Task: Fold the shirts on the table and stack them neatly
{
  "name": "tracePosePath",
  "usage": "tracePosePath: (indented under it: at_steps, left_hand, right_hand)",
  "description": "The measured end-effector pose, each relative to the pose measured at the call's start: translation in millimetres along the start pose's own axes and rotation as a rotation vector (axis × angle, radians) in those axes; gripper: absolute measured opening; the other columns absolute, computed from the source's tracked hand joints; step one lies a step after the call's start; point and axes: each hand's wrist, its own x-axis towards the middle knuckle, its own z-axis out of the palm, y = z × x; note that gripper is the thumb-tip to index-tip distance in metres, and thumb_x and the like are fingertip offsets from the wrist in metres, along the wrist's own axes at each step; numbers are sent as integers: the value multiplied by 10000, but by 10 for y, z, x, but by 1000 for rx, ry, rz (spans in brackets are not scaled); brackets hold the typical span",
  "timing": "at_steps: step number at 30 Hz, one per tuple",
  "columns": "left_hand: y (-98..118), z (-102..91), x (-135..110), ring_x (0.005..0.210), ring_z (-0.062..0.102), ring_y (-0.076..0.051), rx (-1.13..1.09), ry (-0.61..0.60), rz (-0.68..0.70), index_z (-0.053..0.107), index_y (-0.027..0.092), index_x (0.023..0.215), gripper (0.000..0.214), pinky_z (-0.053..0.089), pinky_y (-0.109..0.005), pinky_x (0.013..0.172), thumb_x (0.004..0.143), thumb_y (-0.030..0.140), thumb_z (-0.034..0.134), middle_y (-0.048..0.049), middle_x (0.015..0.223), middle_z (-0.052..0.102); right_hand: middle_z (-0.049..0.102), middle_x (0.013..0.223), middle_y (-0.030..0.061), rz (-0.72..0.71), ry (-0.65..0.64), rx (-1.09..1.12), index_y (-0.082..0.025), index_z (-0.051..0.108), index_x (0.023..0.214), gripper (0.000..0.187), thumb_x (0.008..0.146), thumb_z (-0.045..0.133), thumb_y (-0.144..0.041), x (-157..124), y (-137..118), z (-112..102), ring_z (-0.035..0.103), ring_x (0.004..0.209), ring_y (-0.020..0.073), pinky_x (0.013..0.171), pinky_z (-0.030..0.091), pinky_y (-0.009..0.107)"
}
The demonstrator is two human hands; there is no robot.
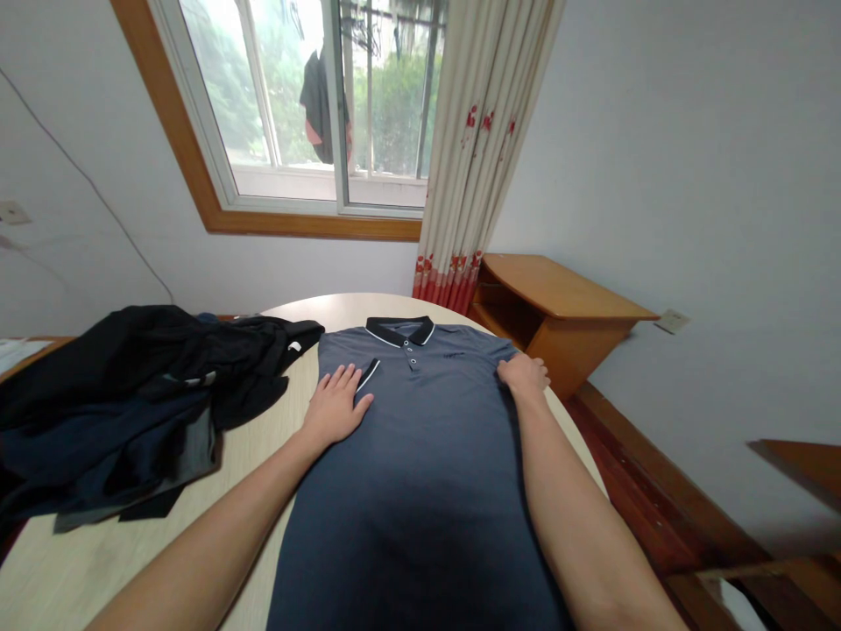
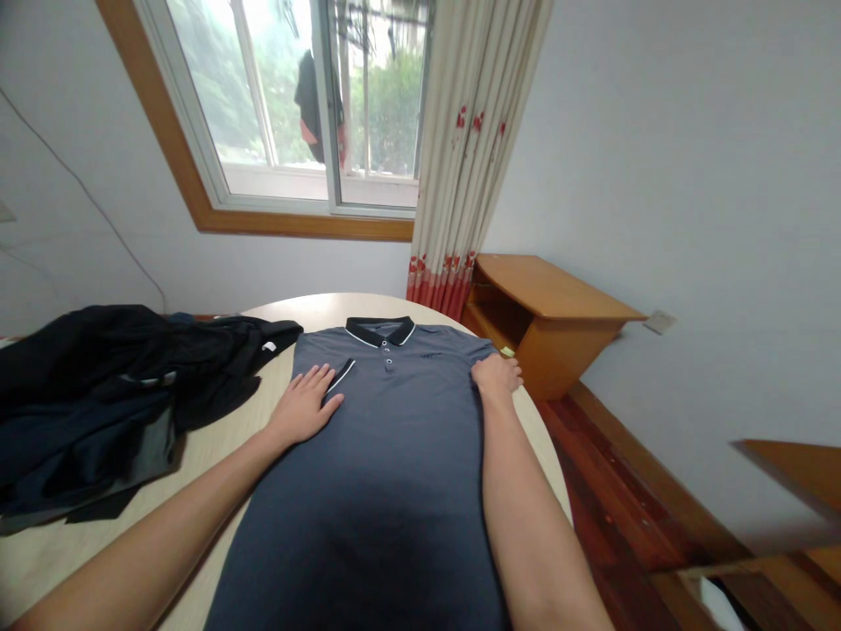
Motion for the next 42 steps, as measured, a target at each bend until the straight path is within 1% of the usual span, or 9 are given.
tracePosePath:
  at_steps: [4,11,20,25,27,32,35,37,42]
  left_hand:
    - [-2,-1,1,1501,313,-299,-4,2,4,428,100,1522,646,266,-482,1219,1013,489,344,-125,1607,364]
    - [-3,4,0,1501,314,-298,-11,6,2,438,109,1517,635,264,-482,1220,1012,485,357,-120,1604,372]
    - [-15,29,0,1496,324,-305,-21,31,16,458,126,1506,616,273,-495,1214,1008,479,368,-127,1594,391]
    - [-14,28,-1,1492,334,-298,-9,37,17,461,141,1504,606,275,-487,1212,1007,474,369,-121,1592,398]
    - [-13,23,0,1493,331,-300,-7,26,17,455,125,1506,617,275,-486,1213,1007,476,368,-125,1594,393]
    - [-13,25,0,1495,327,-298,-21,31,13,460,149,1505,602,269,-484,1215,1005,476,381,-122,1594,395]
    - [-13,27,-2,1495,328,-299,-29,33,14,459,157,1505,600,273,-492,1213,1004,477,383,-122,1594,395]
    - [-12,24,-3,1495,326,-301,-27,27,16,456,144,1507,609,273,-497,1213,1004,478,379,-126,1596,389]
    - [-6,6,-8,1495,328,-300,-26,28,16,459,143,1505,608,274,-494,1213,1004,477,370,-128,1594,390]
  right_hand:
    - [657,1217,262,-66,25,139,-139,759,1126,373,791,627,-236,71,32,49,598,1202,406,1030,434,566]
    - [745,1040,140,26,166,794,-178,758,932,261,720,617,-238,258,37,191,666,1051,296,994,493,404]
    - [698,726,0,154,199,1139,-173,671,761,131,652,610,-210,448,36,381,682,740,174,683,586,271]
    - [714,731,7,164,247,1229,-175,691,736,155,599,618,-177,465,31,348,696,762,189,702,599,301]
    - [741,798,26,60,268,1264,-176,718,752,180,598,625,-188,429,18,291,706,836,200,762,592,310]
    - [757,770,64,-414,64,1134,-160,757,757,223,616,652,-296,232,-32,161,687,734,211,705,551,317]
    - [725,660,63,-468,-56,961,-153,741,723,232,638,626,-336,125,-47,144,642,604,201,599,506,303]
    - [710,635,57,-490,-63,867,-155,733,731,241,671,611,-354,77,-54,138,631,586,199,591,492,300]
    - [741,881,84,-734,-22,472,-161,761,936,388,761,673,-495,-70,-150,86,658,793,209,768,507,310]
